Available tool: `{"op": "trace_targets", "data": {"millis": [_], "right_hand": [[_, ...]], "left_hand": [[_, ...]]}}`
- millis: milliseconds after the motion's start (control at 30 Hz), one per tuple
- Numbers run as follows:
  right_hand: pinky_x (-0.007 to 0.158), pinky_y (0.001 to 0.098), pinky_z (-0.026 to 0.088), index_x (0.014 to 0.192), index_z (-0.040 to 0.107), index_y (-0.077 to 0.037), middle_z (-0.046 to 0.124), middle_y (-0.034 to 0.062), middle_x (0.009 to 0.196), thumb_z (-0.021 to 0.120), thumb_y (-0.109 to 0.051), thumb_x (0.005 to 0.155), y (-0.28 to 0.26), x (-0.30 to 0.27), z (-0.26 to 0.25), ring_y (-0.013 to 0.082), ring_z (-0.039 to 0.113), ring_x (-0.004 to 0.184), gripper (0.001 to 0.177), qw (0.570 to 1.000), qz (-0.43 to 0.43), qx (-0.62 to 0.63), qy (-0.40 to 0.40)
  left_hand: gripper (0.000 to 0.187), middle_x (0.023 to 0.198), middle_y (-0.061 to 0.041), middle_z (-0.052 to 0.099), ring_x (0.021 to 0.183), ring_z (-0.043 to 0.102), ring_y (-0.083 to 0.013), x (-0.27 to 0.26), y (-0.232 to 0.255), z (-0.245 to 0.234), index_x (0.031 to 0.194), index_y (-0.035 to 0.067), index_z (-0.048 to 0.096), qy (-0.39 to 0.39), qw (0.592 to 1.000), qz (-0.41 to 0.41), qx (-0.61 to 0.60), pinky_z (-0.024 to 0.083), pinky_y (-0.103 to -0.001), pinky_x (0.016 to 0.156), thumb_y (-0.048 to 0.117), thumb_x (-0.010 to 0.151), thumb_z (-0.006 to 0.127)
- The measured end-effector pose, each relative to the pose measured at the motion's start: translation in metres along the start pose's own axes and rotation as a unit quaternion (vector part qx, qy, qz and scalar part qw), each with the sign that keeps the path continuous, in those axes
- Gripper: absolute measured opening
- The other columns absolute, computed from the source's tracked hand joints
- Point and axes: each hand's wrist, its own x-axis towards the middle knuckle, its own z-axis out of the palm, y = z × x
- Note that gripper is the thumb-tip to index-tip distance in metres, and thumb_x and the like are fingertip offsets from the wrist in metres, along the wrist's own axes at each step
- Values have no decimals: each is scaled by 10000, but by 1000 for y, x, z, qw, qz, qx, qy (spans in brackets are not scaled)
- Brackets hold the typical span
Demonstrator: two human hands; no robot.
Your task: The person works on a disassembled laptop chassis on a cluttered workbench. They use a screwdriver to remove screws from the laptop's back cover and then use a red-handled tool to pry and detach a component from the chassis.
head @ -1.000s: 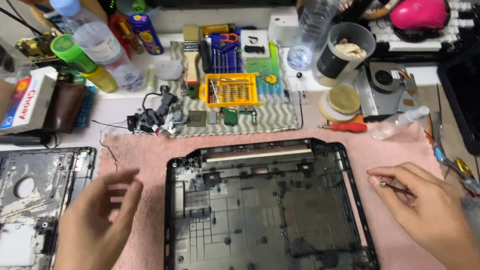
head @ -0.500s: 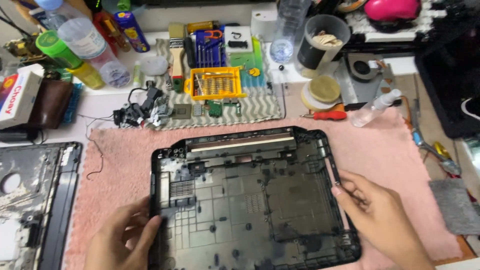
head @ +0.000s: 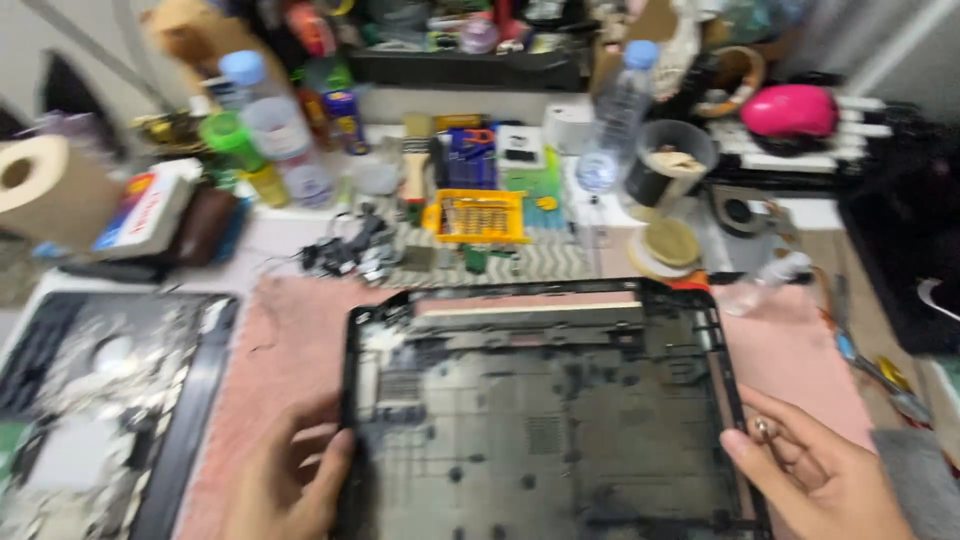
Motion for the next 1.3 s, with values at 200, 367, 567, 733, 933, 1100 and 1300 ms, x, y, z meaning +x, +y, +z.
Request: {"op": "trace_targets", "data": {"millis": [200, 367, 567, 733, 933, 1100, 1300], "right_hand": [[1311, 299, 394, 1585, 754, -19, 765, 130, 1423, 794, -7, 1011, -64, 4, 47, 165, 622, 1420, 575, 978, 194, -82, -10], [1104, 318, 535, 1542, 774, 20, 804, 176, 1142, 758, -47, 1068, -30, 4, 43, 189, 712, 1142, 479, 988, 121, -82, -53], [1146, 282, 557, 1503, 767, 17, 840, 120, 1380, 725, -81, 1059, -24, 3, 46, 155, 743, 1194, 457, 992, 80, -95, -35], [1060, 247, 582, 1464, 788, 71, 858, 142, 1207, 787, -41, 1030, -20, -2, 50, 139, 739, 1076, 449, 996, 48, -76, 8], [1051, 262, 546, 1434, 818, 47, 842, 119, 1264, 780, -104, 1083, -20, 0, 38, 111, 690, 1112, 385, 986, 26, -167, -8], [1010, 311, 534, 1453, 801, 95, 809, 194, 1151, 772, -23, 1128, -36, -5, 57, 166, 650, 1052, 347, 986, 102, -128, 39], [924, 331, 513, 1556, 747, 88, 766, 207, 1169, 692, -10, 1212, 10, 6, 38, 223, 639, 953, 362, 994, 69, -86, 3]], "left_hand": [[559, 1429, -79, 877, 1317, 813, -190, -46, 96, -1, 1544, 90, 830, -21, 985, -156, -76, 614, -353, 1119, 255, 1022, 721], [565, 1469, -103, 879, 1378, 737, -158, -41, 87, 15, 1488, 34, 826, -34, 977, -190, -87, 566, -327, 1192, 361, 1104, 572], [512, 1377, -6, 889, 1325, 718, -73, -33, 64, 19, 1361, 98, 860, -31, 993, -100, 57, 520, -278, 1195, 415, 1136, 527], [433, 1328, -194, 879, 1217, 781, -260, -28, 58, 23, 1430, 9, 775, -14, 980, -169, -100, 601, -412, 1041, 256, 1166, 537], [474, 1224, -114, 915, 1156, 754, -162, -27, 52, 21, 1319, 46, 873, 6, 972, -229, -48, 581, -341, 985, 368, 1168, 559], [473, 1152, -125, 937, 1051, 790, -162, -22, 35, 15, 1355, 43, 879, -45, 984, -137, -100, 627, -323, 878, 325, 1134, 569], [478, 1129, 0, 854, 1093, 749, -99, -26, 44, 6, 1216, 115, 851, -112, 992, -40, -38, 589, -284, 966, 429, 1155, 496]]}}
